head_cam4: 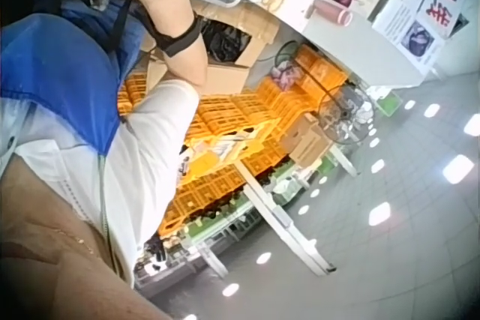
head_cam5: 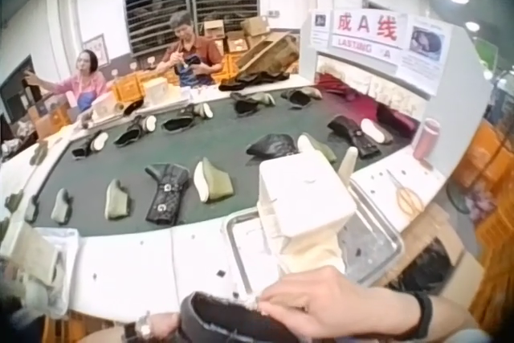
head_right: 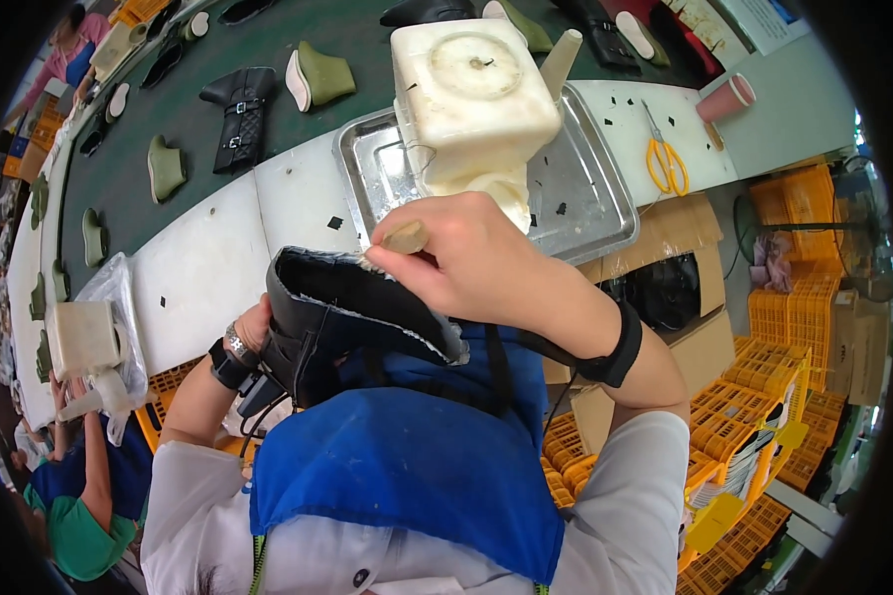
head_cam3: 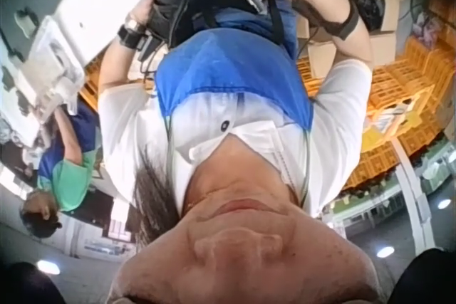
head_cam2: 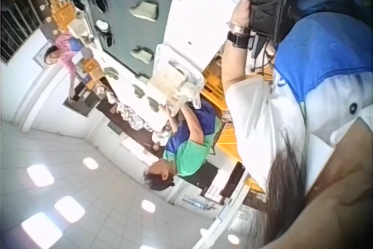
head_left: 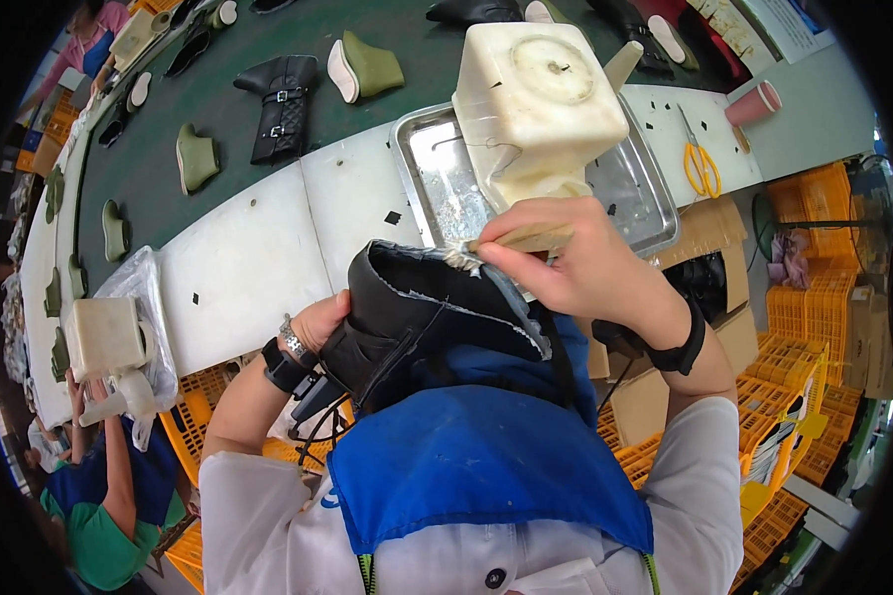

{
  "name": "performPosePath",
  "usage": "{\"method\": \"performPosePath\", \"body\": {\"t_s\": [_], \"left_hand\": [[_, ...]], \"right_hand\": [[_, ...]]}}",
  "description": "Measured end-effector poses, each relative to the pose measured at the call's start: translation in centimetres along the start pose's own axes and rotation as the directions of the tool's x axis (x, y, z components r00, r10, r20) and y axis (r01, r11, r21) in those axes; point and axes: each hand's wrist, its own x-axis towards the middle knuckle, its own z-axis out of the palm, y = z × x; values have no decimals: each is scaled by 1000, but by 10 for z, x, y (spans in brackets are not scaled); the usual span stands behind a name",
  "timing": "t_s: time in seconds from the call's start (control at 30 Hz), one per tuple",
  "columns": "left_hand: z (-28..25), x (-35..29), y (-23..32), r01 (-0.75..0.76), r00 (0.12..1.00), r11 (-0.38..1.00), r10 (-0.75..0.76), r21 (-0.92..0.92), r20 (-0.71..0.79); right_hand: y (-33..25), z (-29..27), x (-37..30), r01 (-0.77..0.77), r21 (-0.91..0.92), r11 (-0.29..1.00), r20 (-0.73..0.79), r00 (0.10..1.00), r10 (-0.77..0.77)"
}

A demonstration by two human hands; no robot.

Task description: The worker is assembling and finishing black leather boots by trimming excess material with scissors and applying white adhesive to the soles and edges using a brush.

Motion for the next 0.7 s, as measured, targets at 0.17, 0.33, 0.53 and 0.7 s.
{"method": "performPosePath", "body": {"t_s": [0.17, 0.33, 0.53, 0.7], "left_hand": [[-5, -1, -3, 3, 1000, 1000, -2, 20, -31], [-1, 2, -4, 7, 1000, 1000, -7, -3, 7], [-19, -8, -13, -46, 993, 998, 50, 42, -104], [-14, -13, -7, -77, 994, 996, 81, 51, -76]], "right_hand": [[3, -9, 3, 61, -39, 997, 49, 997, -60], [-3, -1, 9, 17, 49, 999, 47, 999, -19], [1, 7, 14, 151, 194, 969, -69, 988, -140], [9, -3, 8, 34, 104, 994, 38, 999, -38]]}}
